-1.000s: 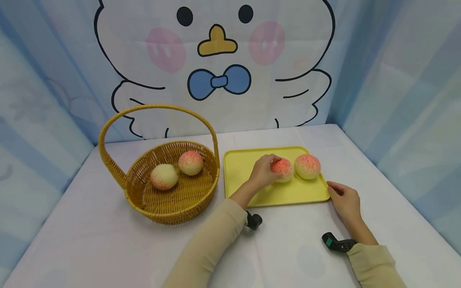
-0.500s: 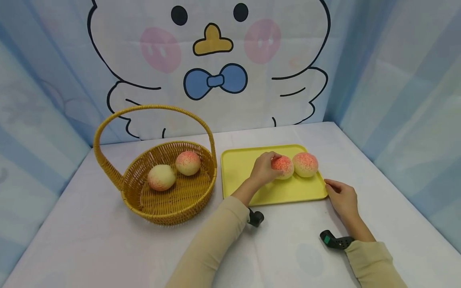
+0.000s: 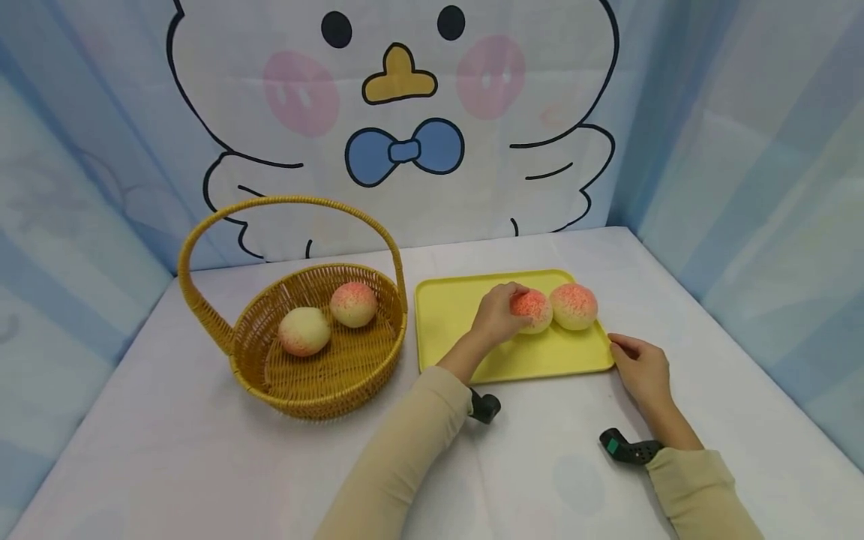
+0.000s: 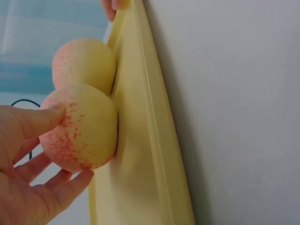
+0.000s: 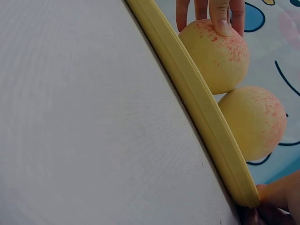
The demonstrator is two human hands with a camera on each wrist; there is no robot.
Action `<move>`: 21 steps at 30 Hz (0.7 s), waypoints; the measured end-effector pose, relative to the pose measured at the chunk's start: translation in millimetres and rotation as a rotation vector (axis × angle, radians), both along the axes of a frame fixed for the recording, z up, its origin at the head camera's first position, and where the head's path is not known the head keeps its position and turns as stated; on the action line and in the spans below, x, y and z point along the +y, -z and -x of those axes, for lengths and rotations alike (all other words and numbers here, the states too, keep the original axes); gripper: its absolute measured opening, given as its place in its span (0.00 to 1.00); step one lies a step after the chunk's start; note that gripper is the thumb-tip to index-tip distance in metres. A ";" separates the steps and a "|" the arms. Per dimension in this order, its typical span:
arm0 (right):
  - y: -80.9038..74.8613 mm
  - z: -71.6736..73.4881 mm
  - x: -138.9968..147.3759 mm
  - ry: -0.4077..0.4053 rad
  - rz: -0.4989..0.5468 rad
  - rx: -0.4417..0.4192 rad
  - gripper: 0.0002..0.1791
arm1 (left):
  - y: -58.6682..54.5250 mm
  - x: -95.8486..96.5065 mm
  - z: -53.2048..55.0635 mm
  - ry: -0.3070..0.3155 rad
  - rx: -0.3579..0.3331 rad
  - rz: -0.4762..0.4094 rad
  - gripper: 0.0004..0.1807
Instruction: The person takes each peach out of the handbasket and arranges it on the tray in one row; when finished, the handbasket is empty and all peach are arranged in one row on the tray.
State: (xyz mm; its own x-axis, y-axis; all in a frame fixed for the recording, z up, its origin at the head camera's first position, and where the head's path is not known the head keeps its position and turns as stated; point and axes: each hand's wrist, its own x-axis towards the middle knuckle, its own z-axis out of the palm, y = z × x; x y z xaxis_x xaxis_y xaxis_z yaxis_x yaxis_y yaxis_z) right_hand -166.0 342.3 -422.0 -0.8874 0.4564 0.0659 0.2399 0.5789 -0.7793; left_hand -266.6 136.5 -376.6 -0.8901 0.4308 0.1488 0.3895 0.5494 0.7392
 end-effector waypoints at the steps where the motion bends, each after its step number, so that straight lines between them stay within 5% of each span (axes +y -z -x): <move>1: 0.2 0.4 -0.4 -0.002 0.001 -0.001 0.20 | 0.6 -0.7 -0.7 -0.002 0.004 0.003 0.28; 6: 1.4 -0.5 -0.2 -0.001 0.002 -0.016 0.20 | -0.1 -8.0 -7.3 0.020 0.028 -0.016 0.38; 21: 2.4 5.3 1.1 -0.010 -0.009 -0.039 0.21 | -43.8 -83.3 -23.6 0.105 0.182 -0.064 0.36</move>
